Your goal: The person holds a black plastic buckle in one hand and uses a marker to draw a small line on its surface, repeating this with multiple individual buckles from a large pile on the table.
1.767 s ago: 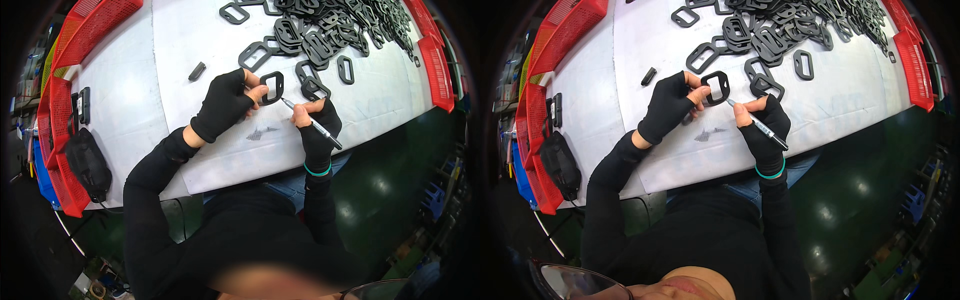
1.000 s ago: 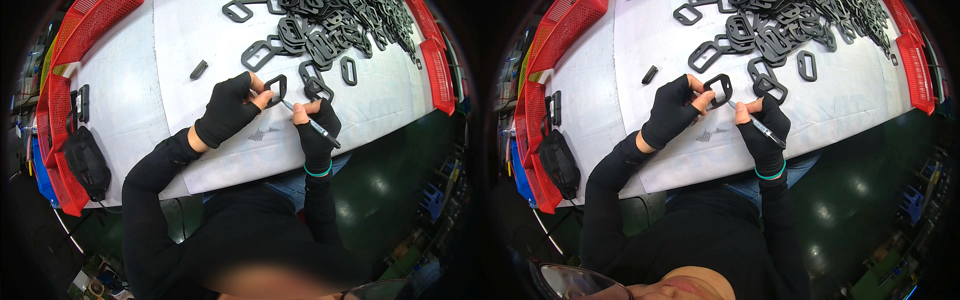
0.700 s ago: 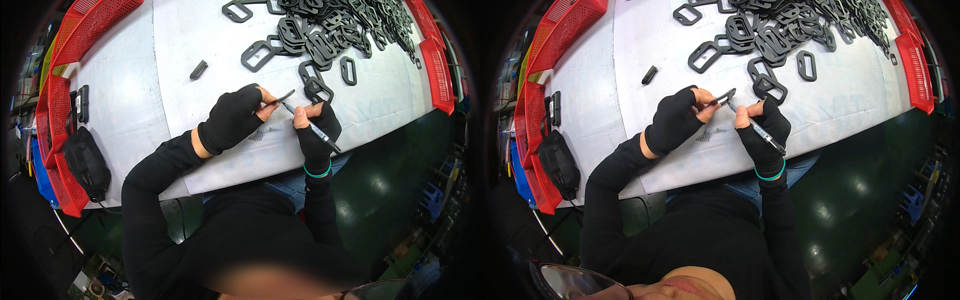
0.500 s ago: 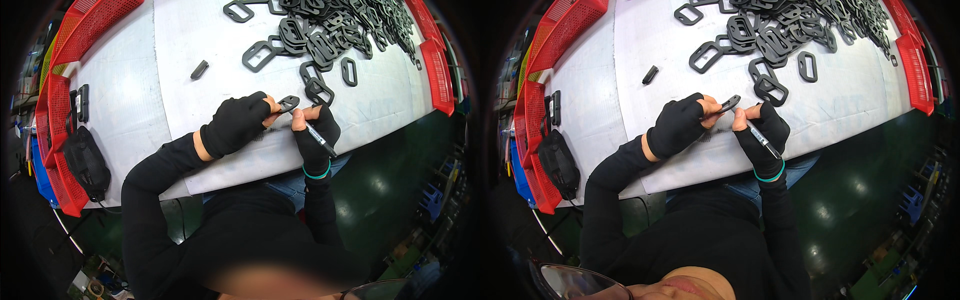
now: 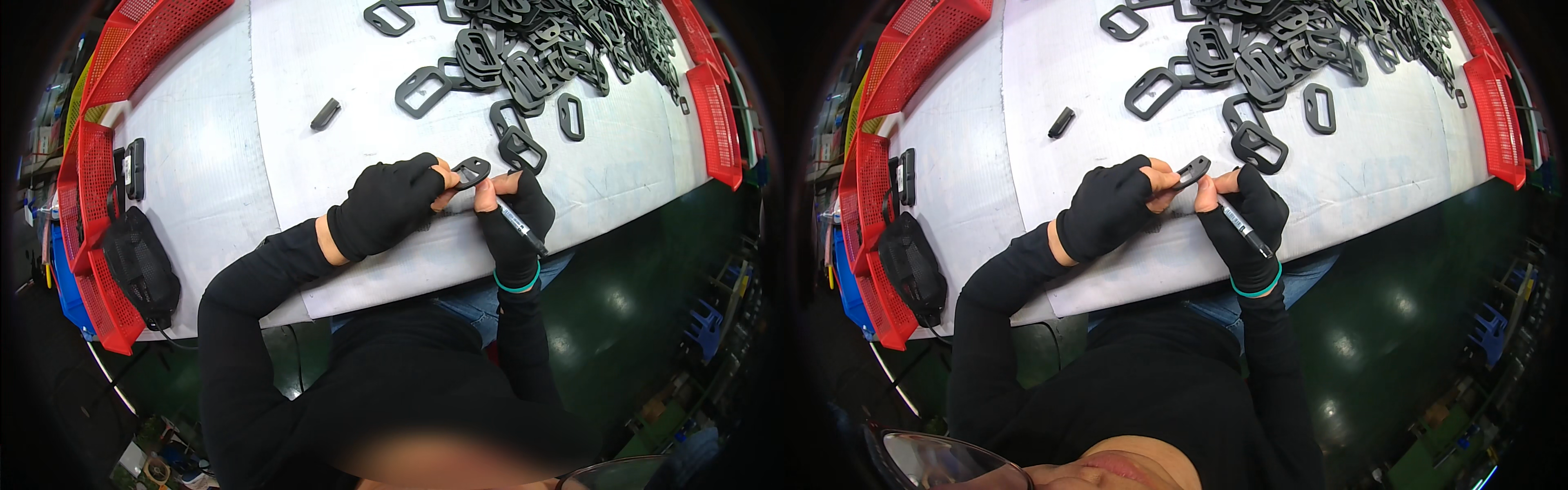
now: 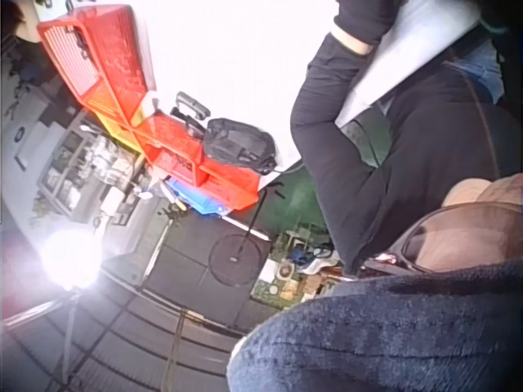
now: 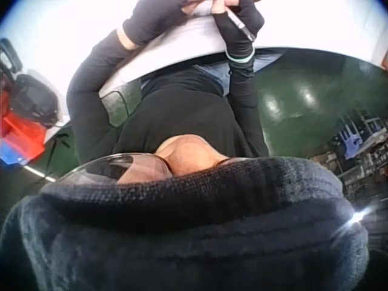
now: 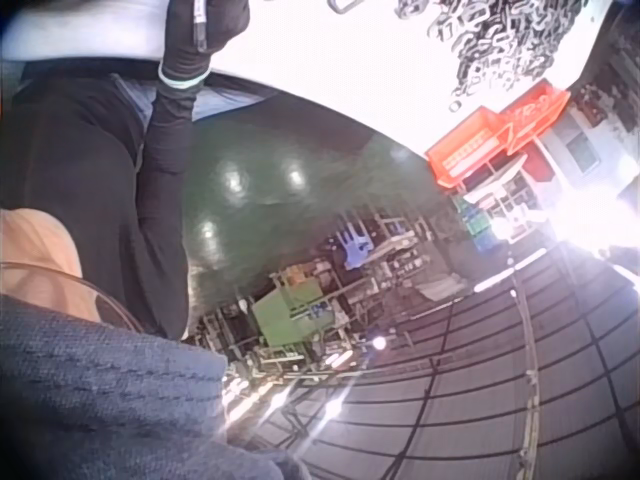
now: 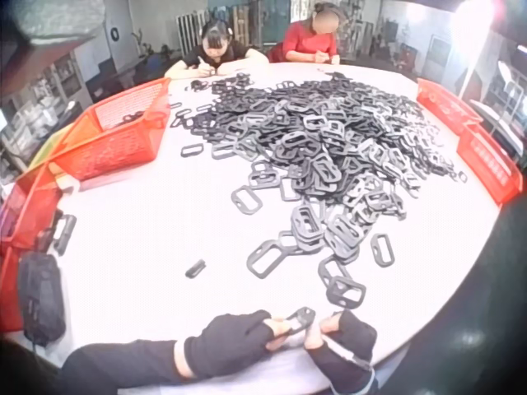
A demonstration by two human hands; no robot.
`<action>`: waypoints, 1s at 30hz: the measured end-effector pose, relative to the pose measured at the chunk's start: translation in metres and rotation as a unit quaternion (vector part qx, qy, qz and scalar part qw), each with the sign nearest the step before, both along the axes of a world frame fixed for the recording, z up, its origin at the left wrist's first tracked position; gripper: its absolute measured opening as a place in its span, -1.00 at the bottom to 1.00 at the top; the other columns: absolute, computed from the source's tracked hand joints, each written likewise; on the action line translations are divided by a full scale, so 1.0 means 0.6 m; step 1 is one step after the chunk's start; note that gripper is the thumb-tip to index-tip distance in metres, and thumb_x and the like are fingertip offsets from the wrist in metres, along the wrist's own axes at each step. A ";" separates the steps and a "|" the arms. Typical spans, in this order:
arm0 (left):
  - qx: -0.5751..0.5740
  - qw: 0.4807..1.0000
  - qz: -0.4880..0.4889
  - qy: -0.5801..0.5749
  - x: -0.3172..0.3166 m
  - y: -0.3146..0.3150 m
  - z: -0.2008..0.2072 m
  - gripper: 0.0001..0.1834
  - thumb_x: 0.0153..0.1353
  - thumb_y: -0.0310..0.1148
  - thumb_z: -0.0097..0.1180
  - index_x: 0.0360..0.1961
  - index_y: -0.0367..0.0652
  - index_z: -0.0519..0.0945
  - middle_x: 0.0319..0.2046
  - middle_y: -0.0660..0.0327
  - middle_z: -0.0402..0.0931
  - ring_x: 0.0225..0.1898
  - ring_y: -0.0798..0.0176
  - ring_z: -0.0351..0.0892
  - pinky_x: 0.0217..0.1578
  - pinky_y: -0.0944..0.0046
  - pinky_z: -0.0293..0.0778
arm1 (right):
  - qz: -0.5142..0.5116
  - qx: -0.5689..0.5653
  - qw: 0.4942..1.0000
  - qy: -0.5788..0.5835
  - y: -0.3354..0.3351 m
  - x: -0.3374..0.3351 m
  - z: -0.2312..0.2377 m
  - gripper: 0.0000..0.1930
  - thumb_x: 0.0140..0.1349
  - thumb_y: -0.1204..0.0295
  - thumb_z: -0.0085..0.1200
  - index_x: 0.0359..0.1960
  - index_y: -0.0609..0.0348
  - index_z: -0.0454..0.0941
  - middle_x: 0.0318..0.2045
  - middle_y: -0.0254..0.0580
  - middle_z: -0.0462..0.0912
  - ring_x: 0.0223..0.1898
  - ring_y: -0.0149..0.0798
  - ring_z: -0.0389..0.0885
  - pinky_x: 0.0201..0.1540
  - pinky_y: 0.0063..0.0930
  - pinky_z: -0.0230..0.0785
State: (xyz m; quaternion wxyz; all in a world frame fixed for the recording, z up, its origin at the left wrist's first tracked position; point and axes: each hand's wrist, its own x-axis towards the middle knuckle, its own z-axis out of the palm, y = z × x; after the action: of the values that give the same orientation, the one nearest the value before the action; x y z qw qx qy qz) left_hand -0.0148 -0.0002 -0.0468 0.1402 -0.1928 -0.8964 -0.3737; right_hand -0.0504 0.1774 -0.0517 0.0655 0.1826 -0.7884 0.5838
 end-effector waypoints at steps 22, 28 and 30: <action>-0.172 0.983 0.056 0.019 -0.041 -0.025 0.000 -0.69 -0.01 -0.35 0.25 -0.18 -0.05 0.59 -0.27 0.23 0.51 -0.39 0.26 0.54 -0.47 0.37 0.46 | -0.057 -0.142 0.977 -0.151 0.014 -0.002 0.006 -0.83 0.09 0.51 0.16 -0.52 0.26 0.40 -0.64 -0.31 0.50 -0.58 -0.47 0.54 -0.50 -0.65 0.36; 0.053 0.984 0.094 -0.142 -0.047 -0.033 0.019 -0.73 0.09 -0.40 0.20 -0.17 -0.20 0.52 -0.42 0.28 0.50 -0.51 0.49 0.48 -0.51 0.47 0.42 | -0.058 -0.132 0.979 -0.147 0.017 -0.002 0.004 -0.83 0.08 0.51 0.17 -0.53 0.25 0.41 -0.64 -0.32 0.50 -0.59 -0.49 0.50 -0.49 -0.64 0.33; 0.297 0.891 0.111 -0.325 -0.048 -0.029 0.031 -0.79 0.12 -0.40 0.19 -0.25 -0.26 0.51 -0.55 0.30 0.47 -0.57 0.56 0.43 -0.55 0.52 0.38 | -0.027 -0.118 0.984 -0.134 0.018 -0.003 0.001 -0.82 0.07 0.50 0.19 -0.53 0.26 0.42 -0.65 -0.34 0.49 -0.61 -0.52 0.45 -0.50 -0.64 0.30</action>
State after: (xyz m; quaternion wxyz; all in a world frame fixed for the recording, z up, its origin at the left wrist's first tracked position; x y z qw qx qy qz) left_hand -0.0434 -0.0178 -0.0284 -0.0672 0.0908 -0.7546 -0.6464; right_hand -0.0521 0.1881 -0.0510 -0.0042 0.0724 -0.7204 0.6898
